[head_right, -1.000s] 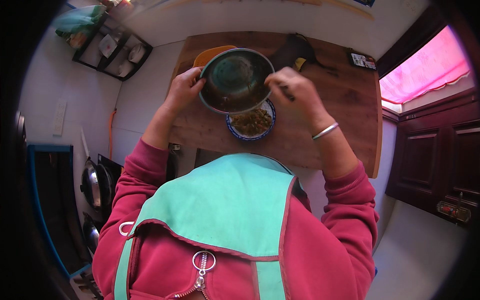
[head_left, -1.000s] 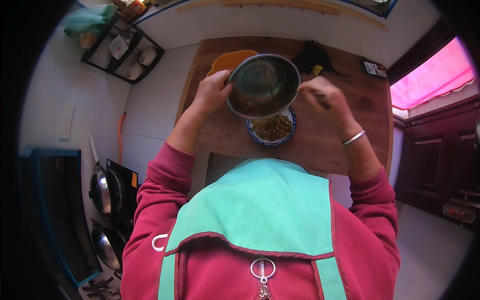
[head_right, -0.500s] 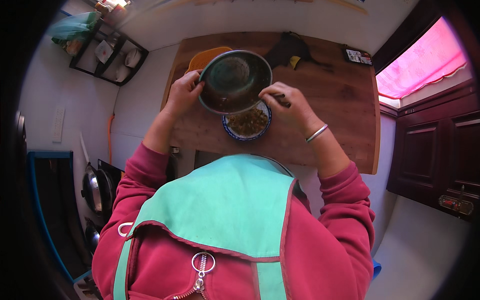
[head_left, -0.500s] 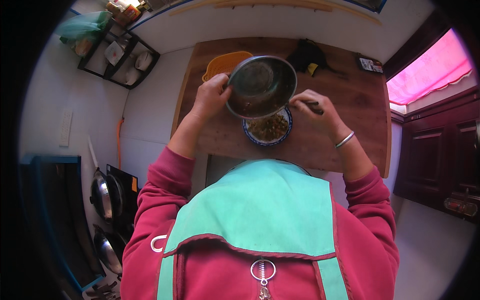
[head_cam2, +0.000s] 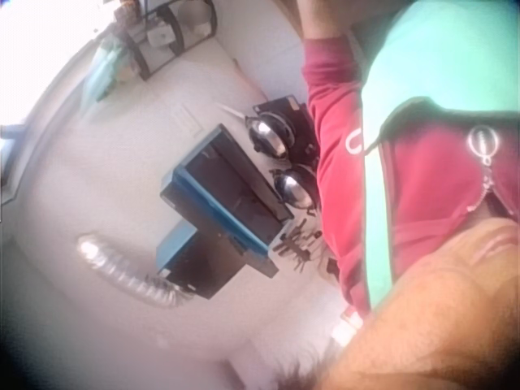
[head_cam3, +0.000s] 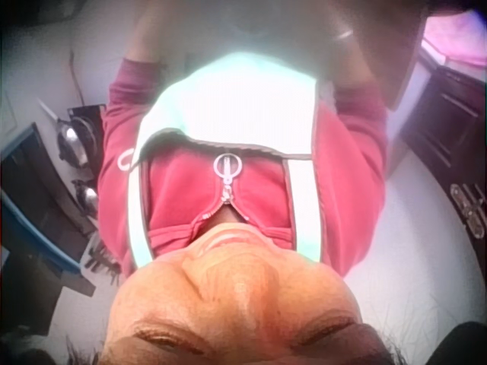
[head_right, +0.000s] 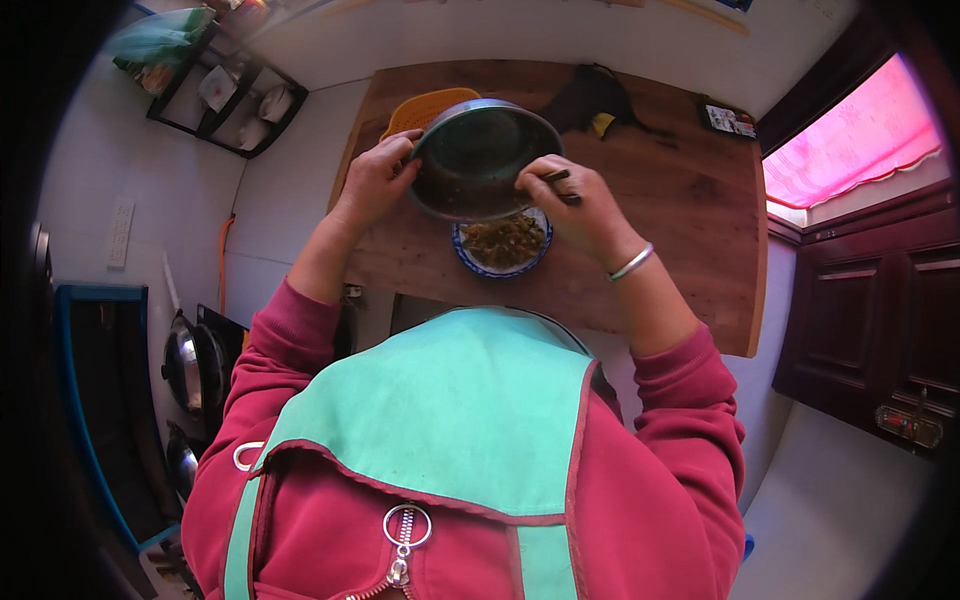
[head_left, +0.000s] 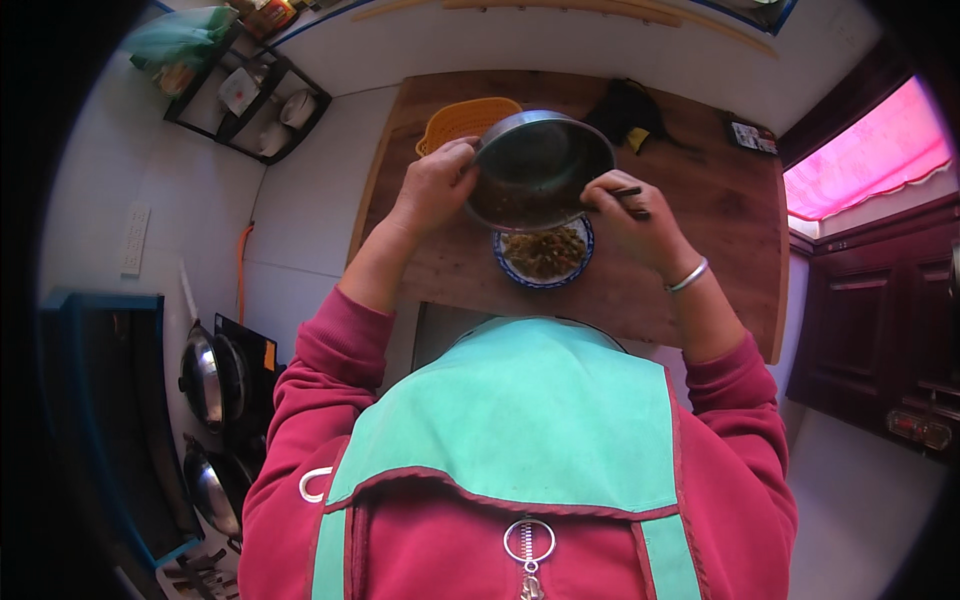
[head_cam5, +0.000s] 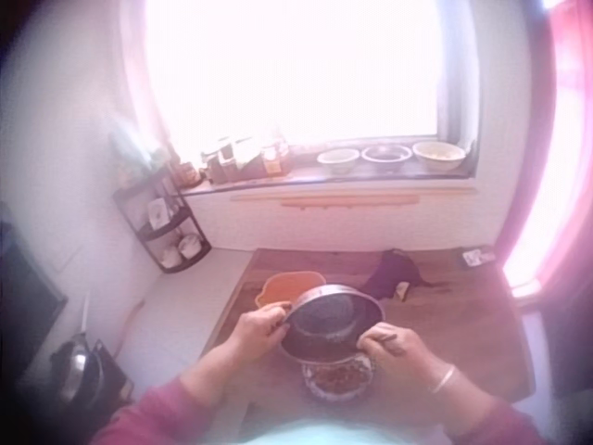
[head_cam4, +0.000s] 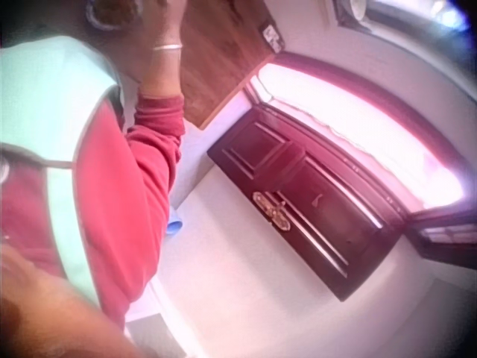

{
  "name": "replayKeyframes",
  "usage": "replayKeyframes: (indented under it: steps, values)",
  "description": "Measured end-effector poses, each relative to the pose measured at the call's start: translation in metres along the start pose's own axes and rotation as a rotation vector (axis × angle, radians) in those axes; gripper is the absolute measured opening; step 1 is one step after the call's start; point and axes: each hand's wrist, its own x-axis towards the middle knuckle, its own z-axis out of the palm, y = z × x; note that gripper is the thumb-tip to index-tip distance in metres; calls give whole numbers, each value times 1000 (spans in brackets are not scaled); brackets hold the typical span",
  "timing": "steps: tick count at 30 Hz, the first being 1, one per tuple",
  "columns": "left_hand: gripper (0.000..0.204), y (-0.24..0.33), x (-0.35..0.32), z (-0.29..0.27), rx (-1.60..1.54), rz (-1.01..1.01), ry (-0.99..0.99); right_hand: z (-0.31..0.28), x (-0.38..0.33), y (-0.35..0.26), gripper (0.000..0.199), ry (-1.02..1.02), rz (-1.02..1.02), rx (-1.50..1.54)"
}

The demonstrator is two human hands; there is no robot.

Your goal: The person transfers food from a metal bowl to a small ceramic bowl using chopsticks, takes a piece of bread from a yellow basket, then wipes down the kitchen counter with a cloth and washes several bowls and a pot in the sink.

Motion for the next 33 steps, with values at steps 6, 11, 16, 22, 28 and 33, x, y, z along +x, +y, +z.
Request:
replayKeyframes:
  steps: [6, 11, 16, 22, 28, 33]
  values:
    - [12, 0, -1, 1, 35, 3, 15, -5, 4, -4, 7, -20, -90, -76]
    - [15, -3, -9, -4, -28, -137, -9, -41, -1, -9, 10, 259, -119, 168]
    - [15, -1, -4, -6, -69, -142, 10, -38, -37, 30, 12, 360, 75, 184]
    - [13, -4, -2, -4, -41, -114, 40, -28, -46, 18, 12, 317, 62, 215]
    - [15, -7, -2, 1, 35, 8, 65, -30, -39, 0, 10, 314, -10, 202]
    - [14, 4, 8, -7, 6, -98, 30, -40, -34, 11, 10, 197, -39, 82]
